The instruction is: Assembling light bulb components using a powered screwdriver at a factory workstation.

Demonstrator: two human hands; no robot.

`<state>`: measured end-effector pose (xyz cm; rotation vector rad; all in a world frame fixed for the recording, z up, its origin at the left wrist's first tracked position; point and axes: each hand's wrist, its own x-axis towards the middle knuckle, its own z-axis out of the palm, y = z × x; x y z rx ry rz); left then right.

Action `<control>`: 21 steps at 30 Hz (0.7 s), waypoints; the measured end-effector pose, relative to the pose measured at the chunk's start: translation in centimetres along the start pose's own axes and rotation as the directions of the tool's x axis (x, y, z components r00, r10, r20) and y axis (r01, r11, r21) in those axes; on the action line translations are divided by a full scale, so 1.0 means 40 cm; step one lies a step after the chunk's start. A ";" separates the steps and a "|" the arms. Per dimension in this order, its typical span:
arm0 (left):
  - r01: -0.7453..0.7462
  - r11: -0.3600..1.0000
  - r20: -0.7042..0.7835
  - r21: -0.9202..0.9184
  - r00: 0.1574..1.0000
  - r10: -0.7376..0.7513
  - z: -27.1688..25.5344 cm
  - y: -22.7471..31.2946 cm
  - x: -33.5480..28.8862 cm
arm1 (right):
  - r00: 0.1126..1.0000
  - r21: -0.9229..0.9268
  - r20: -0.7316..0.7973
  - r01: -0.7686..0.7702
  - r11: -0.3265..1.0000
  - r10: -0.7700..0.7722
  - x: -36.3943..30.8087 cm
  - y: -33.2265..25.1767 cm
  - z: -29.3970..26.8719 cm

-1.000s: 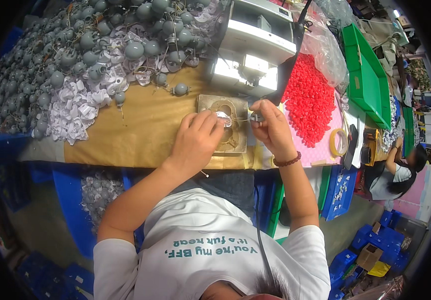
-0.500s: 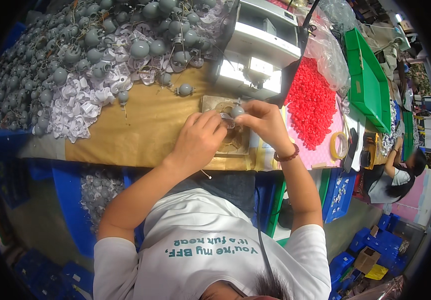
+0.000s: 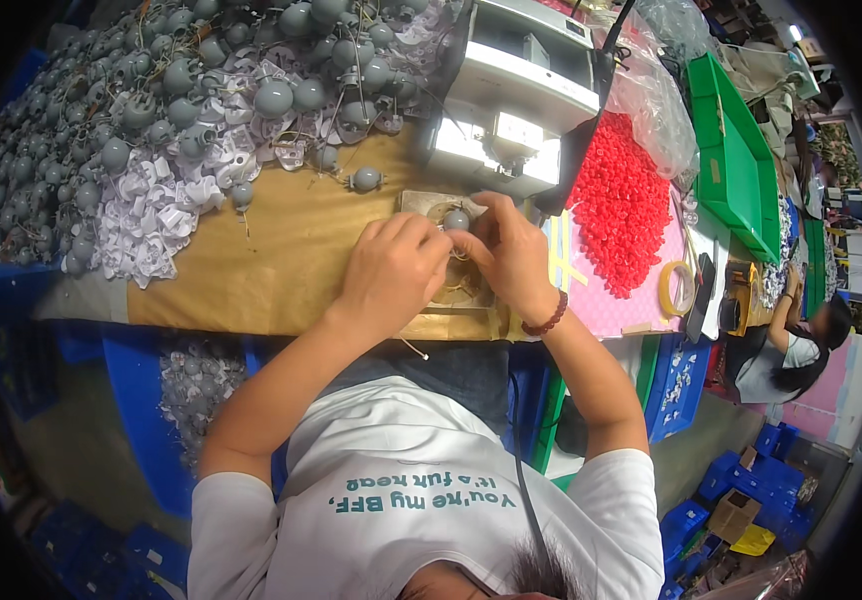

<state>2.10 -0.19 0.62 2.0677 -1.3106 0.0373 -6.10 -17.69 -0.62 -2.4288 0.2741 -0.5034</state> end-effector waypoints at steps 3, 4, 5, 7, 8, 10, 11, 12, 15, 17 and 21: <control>0.112 0.994 -0.028 -0.014 0.993 -0.113 0.005 0.024 0.025 | 1.000 0.001 0.017 -0.005 1.000 0.005 0.002 -0.007 -0.004; 0.123 0.992 -0.016 0.007 0.992 -0.123 0.007 0.025 0.031 | 0.998 0.111 0.055 -0.011 0.994 0.005 0.004 -0.006 -0.010; 0.134 0.991 -0.005 0.028 0.991 -0.134 0.007 0.026 0.035 | 0.996 0.219 0.094 -0.022 0.975 0.001 0.008 -0.001 -0.021; 0.119 0.992 -0.005 0.042 0.993 -0.119 0.009 0.024 0.036 | 0.992 0.211 -0.085 0.106 0.972 -0.090 0.023 0.025 -0.046; 0.117 0.992 -0.004 0.053 0.993 -0.117 0.010 0.024 0.032 | 0.940 0.073 -0.283 0.220 0.973 -0.191 0.037 0.048 -0.061; 0.110 0.992 0.001 0.067 0.994 -0.111 0.012 0.024 0.035 | 0.777 -0.038 -0.612 0.153 0.987 -0.144 0.110 0.110 -0.099; 0.101 0.992 0.002 0.073 0.995 -0.102 0.012 0.024 0.040 | 0.775 -0.032 -0.627 0.073 0.997 -0.077 0.138 0.127 -0.110; 0.102 0.992 -0.006 0.078 0.995 -0.102 0.015 0.024 0.040 | 0.802 0.047 -0.597 0.017 0.999 0.014 0.157 0.148 -0.110; 0.098 0.992 -0.026 0.074 0.995 -0.096 0.026 0.026 0.041 | 0.885 0.322 -0.362 -0.175 0.930 0.292 0.188 0.208 -0.119; 0.114 0.991 -0.043 0.068 0.993 -0.111 0.030 0.027 0.038 | 0.879 0.415 -0.245 -0.287 0.863 0.410 0.196 0.178 -0.130; 0.129 0.991 -0.061 0.045 0.990 -0.126 0.036 0.021 0.034 | 0.787 0.553 -0.505 -0.022 0.833 0.356 0.173 0.113 -0.160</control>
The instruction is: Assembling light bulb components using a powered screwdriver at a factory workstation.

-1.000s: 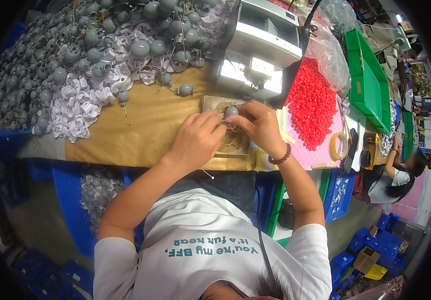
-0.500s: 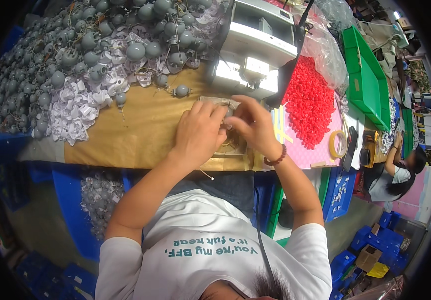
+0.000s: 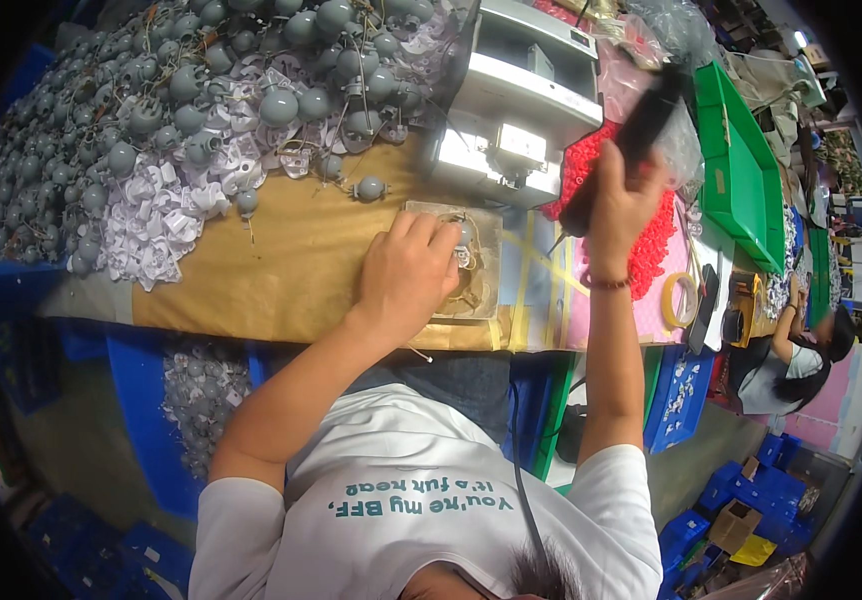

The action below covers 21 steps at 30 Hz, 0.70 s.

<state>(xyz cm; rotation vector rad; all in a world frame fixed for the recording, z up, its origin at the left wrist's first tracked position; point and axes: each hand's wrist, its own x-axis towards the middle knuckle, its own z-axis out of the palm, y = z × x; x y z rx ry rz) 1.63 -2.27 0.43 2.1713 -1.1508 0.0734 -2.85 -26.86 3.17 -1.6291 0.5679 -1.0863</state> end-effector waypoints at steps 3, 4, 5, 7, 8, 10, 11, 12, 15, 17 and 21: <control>-0.005 1.000 -0.013 -0.018 1.000 0.005 -0.003 0.003 -0.002 | 0.967 0.337 0.052 0.219 0.916 -0.250 -0.007 -0.162 0.018; -0.001 1.000 -0.014 -0.018 1.000 0.001 -0.002 0.000 -0.004 | 0.950 0.445 0.107 0.219 0.868 -0.295 -0.007 -0.204 0.035; 0.003 1.000 -0.016 -0.020 1.000 -0.003 -0.001 -0.001 -0.004 | 0.939 0.493 0.146 0.204 0.846 -0.311 -0.003 -0.224 0.053; 0.008 0.999 -0.020 -0.033 1.000 -0.009 0.001 0.002 -0.003 | 0.931 0.523 0.189 0.172 0.835 -0.311 0.007 -0.247 0.082; 0.014 0.999 -0.022 -0.039 1.000 -0.015 0.001 0.003 -0.004 | 0.907 0.573 0.224 0.173 0.801 -0.356 0.016 -0.244 0.098; 0.005 0.998 -0.029 -0.059 1.000 -0.007 0.001 0.004 -0.003 | 0.902 0.431 0.251 0.222 0.875 -0.352 0.041 -0.228 0.114; 0.002 0.998 -0.032 -0.069 0.999 -0.005 0.000 0.004 -0.003 | 0.896 0.354 0.290 0.226 0.908 -0.336 0.049 -0.231 0.122; 0.007 0.998 -0.024 -0.064 1.000 -0.008 0.000 0.004 -0.004 | 0.904 0.335 0.291 0.209 0.919 -0.312 0.052 -0.222 0.136; 0.005 0.999 -0.016 -0.051 1.000 -0.006 0.001 -0.002 -0.002 | 0.935 0.267 0.281 0.138 0.954 -0.215 0.055 -0.202 0.179; -0.001 0.999 -0.031 -0.053 1.000 0.000 0.008 -0.006 -0.005 | 0.932 0.255 0.319 0.093 0.963 -0.174 0.057 -0.198 0.193; 0.017 0.999 -0.020 -0.041 1.000 -0.018 0.001 -0.006 -0.004 | 0.901 0.241 0.431 -0.068 0.968 -0.044 0.003 -0.220 0.179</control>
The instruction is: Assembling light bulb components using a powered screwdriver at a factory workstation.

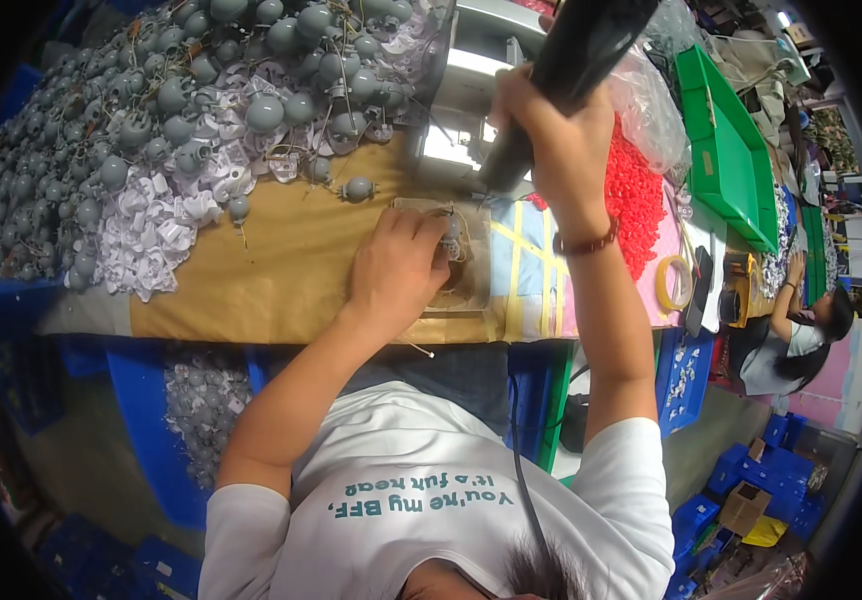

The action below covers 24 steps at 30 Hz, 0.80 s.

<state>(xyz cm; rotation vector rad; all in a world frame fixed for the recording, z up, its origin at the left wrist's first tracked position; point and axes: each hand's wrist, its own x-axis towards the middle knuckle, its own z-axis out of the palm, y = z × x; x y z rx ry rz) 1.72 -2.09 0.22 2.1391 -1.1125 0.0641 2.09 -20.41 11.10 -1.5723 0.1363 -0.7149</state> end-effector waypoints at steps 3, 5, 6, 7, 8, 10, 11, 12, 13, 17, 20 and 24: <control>0.002 1.000 -0.003 0.005 1.000 -0.002 0.005 0.002 -0.004 | 1.000 0.052 -0.021 -0.012 0.999 0.013 -0.081 -0.016 0.025; -0.013 1.000 -0.026 0.007 1.000 0.013 0.005 0.000 -0.002 | 0.999 0.079 0.047 0.013 0.997 -0.016 -0.115 -0.002 0.027; -0.014 1.000 -0.031 0.003 0.999 0.014 0.005 -0.001 -0.003 | 0.998 0.106 0.042 0.038 0.994 -0.042 -0.130 -0.002 0.037; -0.016 1.000 -0.036 -0.003 0.999 0.015 0.004 -0.001 -0.003 | 0.997 0.089 0.041 0.063 0.994 -0.067 -0.136 0.004 0.038; -0.017 1.000 -0.041 -0.009 0.999 0.016 0.004 0.000 -0.004 | 0.995 0.071 0.040 0.089 0.993 -0.092 -0.143 0.009 0.039; -0.021 1.000 -0.047 -0.008 0.999 0.021 0.004 0.001 -0.002 | 0.992 0.055 0.031 0.123 0.991 -0.125 -0.151 0.018 0.041; -0.023 1.000 -0.051 -0.007 0.998 0.022 0.005 0.001 -0.001 | 0.991 0.056 0.024 0.132 0.990 -0.133 -0.152 0.021 0.043; -0.022 1.000 -0.049 -0.008 0.999 0.021 0.004 0.001 -0.001 | 0.993 0.087 0.009 0.113 0.990 -0.114 -0.156 0.017 0.047; -0.021 1.000 -0.047 -0.009 0.999 0.020 0.004 0.001 -0.001 | 0.995 0.103 0.005 0.103 0.989 -0.104 -0.159 0.017 0.048; -0.017 1.000 -0.030 -0.010 0.999 0.016 0.001 0.002 0.000 | 0.996 0.121 0.012 0.092 0.988 -0.094 -0.167 0.018 0.043; -0.021 1.000 -0.039 -0.010 0.999 0.021 0.002 0.003 0.002 | 0.996 0.132 0.028 0.085 0.988 -0.090 -0.171 0.018 0.043; -0.026 0.998 -0.027 -0.052 0.999 0.024 -0.001 -0.002 0.003 | 0.993 0.008 0.078 0.093 0.996 -0.093 -0.185 0.022 0.033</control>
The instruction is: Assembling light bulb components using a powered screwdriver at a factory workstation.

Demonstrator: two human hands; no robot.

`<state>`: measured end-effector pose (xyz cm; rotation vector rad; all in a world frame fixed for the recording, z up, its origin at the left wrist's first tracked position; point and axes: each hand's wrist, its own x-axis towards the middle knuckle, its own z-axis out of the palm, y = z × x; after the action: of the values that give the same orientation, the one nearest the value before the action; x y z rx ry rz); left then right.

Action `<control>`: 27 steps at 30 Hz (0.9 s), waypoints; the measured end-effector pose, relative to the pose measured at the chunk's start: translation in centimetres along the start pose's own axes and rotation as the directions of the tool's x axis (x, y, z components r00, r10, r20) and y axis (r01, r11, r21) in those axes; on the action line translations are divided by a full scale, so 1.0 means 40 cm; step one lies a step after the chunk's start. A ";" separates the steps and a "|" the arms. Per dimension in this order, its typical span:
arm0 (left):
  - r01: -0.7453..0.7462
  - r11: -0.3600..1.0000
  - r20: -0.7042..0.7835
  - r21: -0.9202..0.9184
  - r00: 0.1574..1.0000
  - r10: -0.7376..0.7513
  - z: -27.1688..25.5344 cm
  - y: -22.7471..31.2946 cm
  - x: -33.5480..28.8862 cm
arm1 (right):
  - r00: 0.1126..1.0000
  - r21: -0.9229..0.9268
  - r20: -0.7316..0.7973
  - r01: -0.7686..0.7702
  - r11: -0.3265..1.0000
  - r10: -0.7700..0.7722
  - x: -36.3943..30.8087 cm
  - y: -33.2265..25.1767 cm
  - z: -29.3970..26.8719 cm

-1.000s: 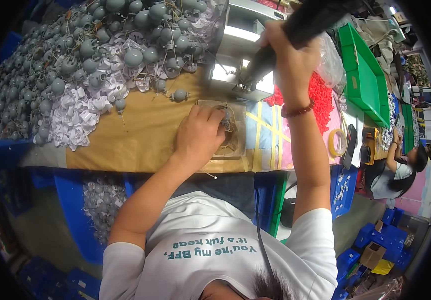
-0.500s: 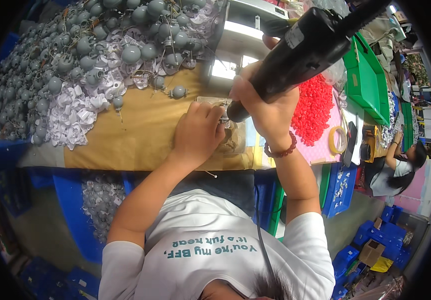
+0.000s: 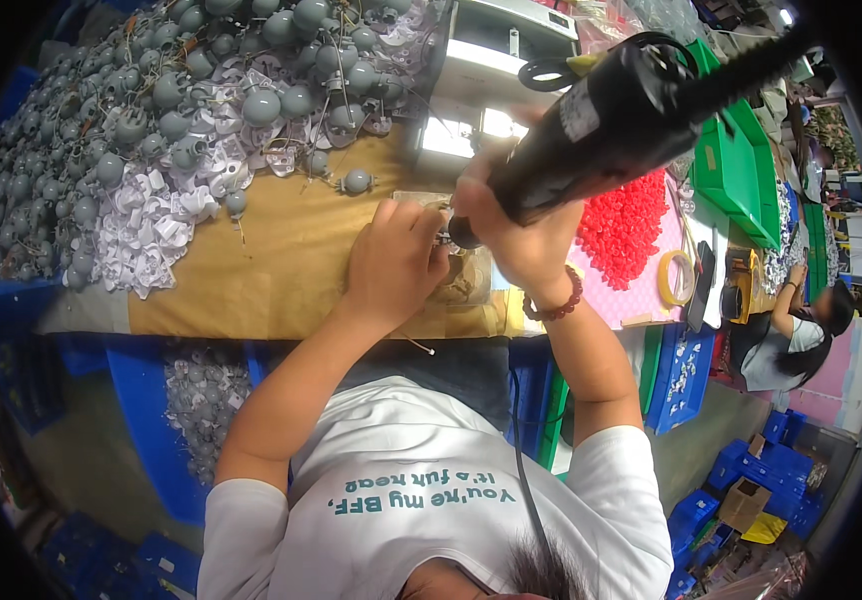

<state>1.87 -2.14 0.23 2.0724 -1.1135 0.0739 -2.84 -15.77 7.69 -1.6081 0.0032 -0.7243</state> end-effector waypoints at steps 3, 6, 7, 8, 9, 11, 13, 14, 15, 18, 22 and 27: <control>-0.013 0.998 0.000 -0.066 1.000 0.013 -0.005 -0.006 0.005 | 0.994 -0.092 0.088 0.074 0.993 -0.066 -0.023 0.022 -0.012; -0.011 0.997 0.016 -0.082 1.000 0.012 -0.004 -0.008 0.008 | 0.987 -0.116 0.132 0.104 0.988 -0.089 -0.039 0.043 -0.017; -0.003 0.996 0.023 -0.093 1.000 0.005 -0.005 -0.009 0.008 | 0.988 -0.140 0.140 0.084 0.987 -0.064 -0.045 0.047 -0.015; 0.006 0.995 0.031 -0.104 1.000 -0.002 -0.007 -0.009 0.006 | 0.986 -0.165 0.152 0.087 0.982 -0.062 -0.046 0.041 -0.017; 0.015 0.995 0.036 -0.100 0.999 -0.012 -0.007 -0.009 0.004 | 0.985 -0.190 0.165 0.090 0.978 -0.059 -0.045 0.030 -0.014; 0.028 0.995 0.041 -0.095 0.999 -0.024 -0.004 -0.009 0.006 | 0.983 -0.208 0.174 0.096 0.973 -0.060 -0.043 0.021 -0.012; 0.026 0.996 0.048 -0.089 0.999 -0.022 -0.004 -0.007 0.005 | 0.983 -0.173 0.167 0.106 0.979 -0.078 -0.050 0.038 -0.018; 0.025 0.996 0.051 -0.085 0.998 -0.020 -0.004 -0.006 0.005 | 0.983 -0.155 0.163 0.113 0.981 -0.087 -0.053 0.047 -0.020; 0.021 0.996 0.044 -0.088 0.999 -0.017 -0.004 -0.004 0.004 | 0.982 -0.173 0.155 0.133 0.976 -0.107 -0.054 0.052 -0.021; 0.004 0.996 0.019 -0.087 1.000 -0.002 -0.003 -0.005 0.005 | 0.983 -0.126 0.155 0.114 0.985 -0.094 -0.054 0.052 -0.022; -0.011 0.997 0.007 -0.079 1.000 0.012 0.001 -0.009 0.002 | 0.990 -0.048 0.136 0.042 0.998 -0.035 -0.049 0.037 -0.014; 0.016 0.999 -0.001 -0.033 1.000 -0.016 -0.002 -0.005 -0.003 | 0.989 0.132 -0.105 -0.086 0.988 0.100 -0.013 -0.015 -0.020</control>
<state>1.98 -1.93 0.12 2.0513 -1.0907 0.0486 -3.86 -16.17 7.99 -1.4351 0.1107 -0.7270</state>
